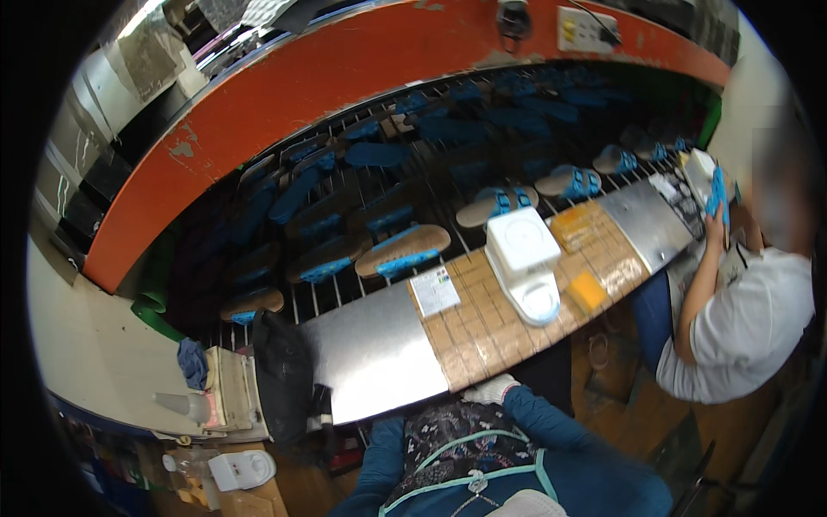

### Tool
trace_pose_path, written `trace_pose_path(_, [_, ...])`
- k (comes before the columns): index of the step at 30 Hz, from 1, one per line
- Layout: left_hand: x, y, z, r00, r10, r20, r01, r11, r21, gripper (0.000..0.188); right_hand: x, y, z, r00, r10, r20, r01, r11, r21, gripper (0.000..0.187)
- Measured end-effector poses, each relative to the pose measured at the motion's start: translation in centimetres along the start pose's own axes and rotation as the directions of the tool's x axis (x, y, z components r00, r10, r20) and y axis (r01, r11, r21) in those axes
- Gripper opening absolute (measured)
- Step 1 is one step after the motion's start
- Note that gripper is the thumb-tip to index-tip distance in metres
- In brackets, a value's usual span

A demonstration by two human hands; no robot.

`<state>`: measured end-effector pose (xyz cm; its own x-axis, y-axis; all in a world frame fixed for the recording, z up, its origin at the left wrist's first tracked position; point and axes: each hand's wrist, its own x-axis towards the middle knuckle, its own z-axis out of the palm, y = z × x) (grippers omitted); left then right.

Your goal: The person repeatedly picks up blue slides from a conveyor belt and scrubs the soles with a yellow sponge. They wipe the soles thoroughly, then place the slides back on the belt. The process is repeated for multiple slides throughout the clip.

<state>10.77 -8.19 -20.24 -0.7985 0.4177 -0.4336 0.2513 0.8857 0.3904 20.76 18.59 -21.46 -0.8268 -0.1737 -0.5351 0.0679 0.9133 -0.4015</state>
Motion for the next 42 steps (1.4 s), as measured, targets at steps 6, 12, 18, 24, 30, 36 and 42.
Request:
trace_pose_path(6, [-3.7,-2.3,0.3,0.991,0.017,0.131,-0.026,0.997,0.067,0.073,-6.8,-3.4,-3.4,0.97,-0.035,0.239,0.074,0.985,-0.156,0.06])
trace_pose_path(12, [-8.9,-0.9,-0.5,0.992,-0.095,0.085,0.096,0.995,-0.008,0.066,-8.5,-2.9,-4.5,0.996,-0.076,-0.047,0.083,0.983,0.166,0.042])
trace_pose_path(18, [-12.1,1.3,-0.8,0.983,0.126,-0.135,-0.165,0.928,-0.335,0.046,-8.8,-0.6,-3.7,0.843,0.217,-0.492,0.05,0.88,0.473,0.039])
trace_pose_path(24, [-6.5,1.7,0.2,0.98,-0.118,0.16,0.146,0.972,-0.181,0.068,-9.3,0.7,-0.9,0.66,0.185,-0.728,0.337,0.793,0.507,0.01])
trace_pose_path(30, [-2.5,3.3,3.3,0.987,0.082,-0.138,-0.095,0.992,-0.087,0.053,-8.9,2.8,0.6,0.608,0.347,-0.714,0.321,0.715,0.621,0.014])
trace_pose_path(36, [0.4,4.3,2.7,0.941,0.294,-0.168,-0.311,0.947,-0.084,0.048,-9.4,2.8,0.9,0.456,0.35,-0.818,0.35,0.775,0.526,0.016])
trace_pose_path(42, [4.3,4.6,2.1,0.925,0.376,-0.048,-0.379,0.914,-0.146,0.048,-12.7,1.0,-0.3,0.485,0.251,-0.838,0.101,0.935,0.339,0.013])
